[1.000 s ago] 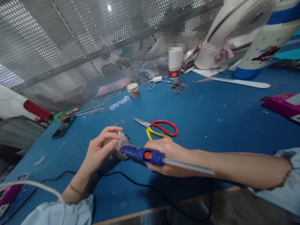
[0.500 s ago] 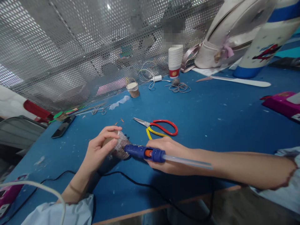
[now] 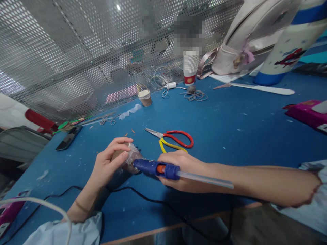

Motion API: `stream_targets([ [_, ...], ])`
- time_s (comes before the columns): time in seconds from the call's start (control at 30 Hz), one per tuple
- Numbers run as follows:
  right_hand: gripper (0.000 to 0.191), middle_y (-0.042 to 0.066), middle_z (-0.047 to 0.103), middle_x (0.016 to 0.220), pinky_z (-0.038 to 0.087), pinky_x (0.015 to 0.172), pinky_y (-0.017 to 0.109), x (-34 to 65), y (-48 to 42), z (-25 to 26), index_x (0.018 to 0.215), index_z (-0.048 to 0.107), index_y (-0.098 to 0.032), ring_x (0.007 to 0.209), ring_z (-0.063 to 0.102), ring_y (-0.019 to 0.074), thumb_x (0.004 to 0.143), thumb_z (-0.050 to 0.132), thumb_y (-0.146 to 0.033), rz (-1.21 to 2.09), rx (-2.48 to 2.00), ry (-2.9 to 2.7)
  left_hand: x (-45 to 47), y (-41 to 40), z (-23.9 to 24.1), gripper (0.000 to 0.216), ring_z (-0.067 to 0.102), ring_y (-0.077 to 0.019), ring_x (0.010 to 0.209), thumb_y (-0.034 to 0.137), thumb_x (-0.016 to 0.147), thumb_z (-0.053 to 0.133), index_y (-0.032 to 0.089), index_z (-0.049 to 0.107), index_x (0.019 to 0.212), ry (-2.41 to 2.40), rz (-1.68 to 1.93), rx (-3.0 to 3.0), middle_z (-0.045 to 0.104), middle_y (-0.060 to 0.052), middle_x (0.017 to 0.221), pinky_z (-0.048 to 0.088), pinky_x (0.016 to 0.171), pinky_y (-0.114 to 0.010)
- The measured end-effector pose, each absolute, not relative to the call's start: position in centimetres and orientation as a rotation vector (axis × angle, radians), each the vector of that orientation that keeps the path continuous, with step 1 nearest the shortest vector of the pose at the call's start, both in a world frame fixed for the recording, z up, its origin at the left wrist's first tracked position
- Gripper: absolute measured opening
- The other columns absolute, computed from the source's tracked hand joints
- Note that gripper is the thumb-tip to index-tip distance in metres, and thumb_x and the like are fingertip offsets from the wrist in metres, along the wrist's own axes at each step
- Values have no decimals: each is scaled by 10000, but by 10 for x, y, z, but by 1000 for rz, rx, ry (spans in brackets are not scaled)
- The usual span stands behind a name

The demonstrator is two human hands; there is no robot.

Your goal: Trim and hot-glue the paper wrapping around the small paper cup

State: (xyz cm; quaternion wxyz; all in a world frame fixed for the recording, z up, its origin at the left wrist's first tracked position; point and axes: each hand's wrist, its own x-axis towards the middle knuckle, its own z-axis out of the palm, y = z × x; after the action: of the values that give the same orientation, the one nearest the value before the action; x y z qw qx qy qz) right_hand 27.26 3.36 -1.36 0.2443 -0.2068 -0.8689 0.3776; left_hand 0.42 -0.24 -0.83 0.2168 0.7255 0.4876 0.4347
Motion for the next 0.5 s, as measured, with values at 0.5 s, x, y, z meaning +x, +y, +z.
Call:
stream_targets([
  [0.5, 126, -28, 564, 646, 358, 571, 226, 288, 41, -4, 692, 543, -175, 550, 478, 94, 787, 623, -196, 1067, -570, -2300, 10, -9, -1, 124, 618, -217, 1125, 178, 882, 609, 254, 687, 940, 1407, 1178, 2139, 652, -46, 1167, 490, 947, -384],
])
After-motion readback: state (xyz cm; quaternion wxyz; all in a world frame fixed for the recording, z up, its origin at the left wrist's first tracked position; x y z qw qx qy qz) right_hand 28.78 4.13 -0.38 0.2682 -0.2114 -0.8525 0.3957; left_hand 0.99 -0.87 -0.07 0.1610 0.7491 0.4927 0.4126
